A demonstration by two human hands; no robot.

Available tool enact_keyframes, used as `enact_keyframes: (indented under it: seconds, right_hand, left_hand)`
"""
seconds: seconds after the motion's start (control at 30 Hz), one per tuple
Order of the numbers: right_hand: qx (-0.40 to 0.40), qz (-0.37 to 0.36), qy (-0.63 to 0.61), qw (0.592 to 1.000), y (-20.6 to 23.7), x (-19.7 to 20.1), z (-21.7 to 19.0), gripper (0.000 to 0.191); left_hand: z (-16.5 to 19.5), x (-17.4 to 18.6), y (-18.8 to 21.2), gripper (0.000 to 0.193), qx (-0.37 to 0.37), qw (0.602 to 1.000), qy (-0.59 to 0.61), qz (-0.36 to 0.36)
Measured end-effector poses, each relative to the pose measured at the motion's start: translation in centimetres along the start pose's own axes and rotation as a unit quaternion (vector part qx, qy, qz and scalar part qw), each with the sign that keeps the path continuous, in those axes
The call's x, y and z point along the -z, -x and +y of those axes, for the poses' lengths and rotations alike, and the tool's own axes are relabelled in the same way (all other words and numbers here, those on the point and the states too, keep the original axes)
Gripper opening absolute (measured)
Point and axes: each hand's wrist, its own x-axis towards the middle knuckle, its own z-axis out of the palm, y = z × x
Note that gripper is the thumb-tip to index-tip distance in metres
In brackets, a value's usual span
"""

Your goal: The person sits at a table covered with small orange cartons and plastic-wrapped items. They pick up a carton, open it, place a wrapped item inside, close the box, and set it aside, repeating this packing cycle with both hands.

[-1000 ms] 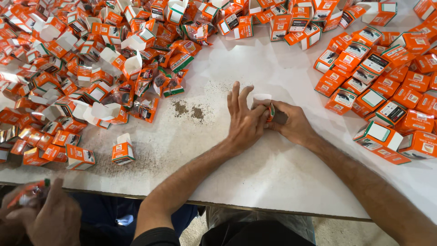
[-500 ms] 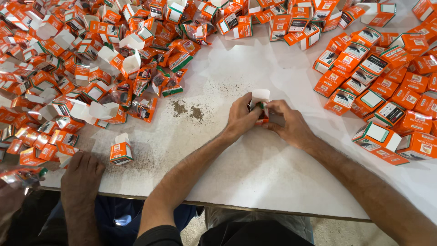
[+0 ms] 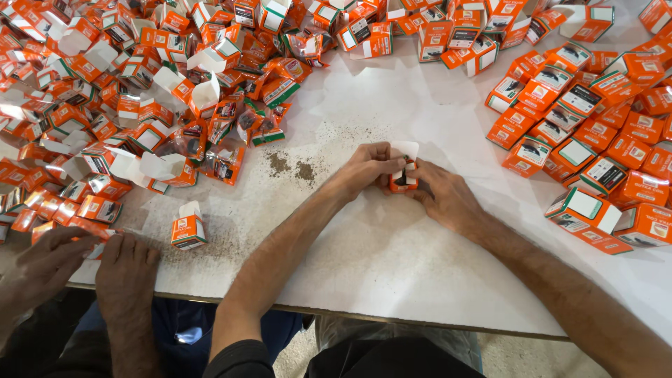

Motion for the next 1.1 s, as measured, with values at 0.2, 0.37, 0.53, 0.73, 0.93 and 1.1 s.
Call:
enact_keyframes:
  seconds: [0.2, 0.37, 0.53, 0.73, 0.93, 1.1]
  right_hand:
    - [-0.006, 0.000, -0.048, 0.999, 0.0, 0.1, 0.1, 0.032]
    - [-0.101, -0.004, -0.062, 0.993, 0.4, -0.6, 0.9, 0.051]
    - [-0.103, 0.002, -0.060, 0.993, 0.7, -0.9, 1.5, 0.056]
    - [-0.121, -0.010, -0.070, 0.990, 0.7, -0.9, 1.6, 0.055]
    - [-0.091, -0.024, -0.076, 0.993, 0.5, -0.5, 0.9, 0.068]
    - [-0.088, -0.068, -0.026, 0.993, 0.2, 0.3, 0.0, 0.095]
  left_hand:
    - [-0.1, -2.2, 1.0, 0.018, -0.198, 0.933, -0.276, 0.123]
    - [-0.8, -2.7, 3.6, 0.031, -0.385, 0.883, -0.259, 0.075]
    - [-0.7, -1.1, 4.2, 0.038, -0.422, 0.832, -0.359, 0.023]
    - [-1.1, -1.7, 4.4, 0.032, -0.416, 0.848, -0.326, 0.045]
    - [-0.7, -1.7, 4.7, 0.024, -0.417, 0.818, -0.393, 0.048]
    - [-1.0, -1.9, 4.7, 0.018, -0.409, 0.851, -0.325, 0.043]
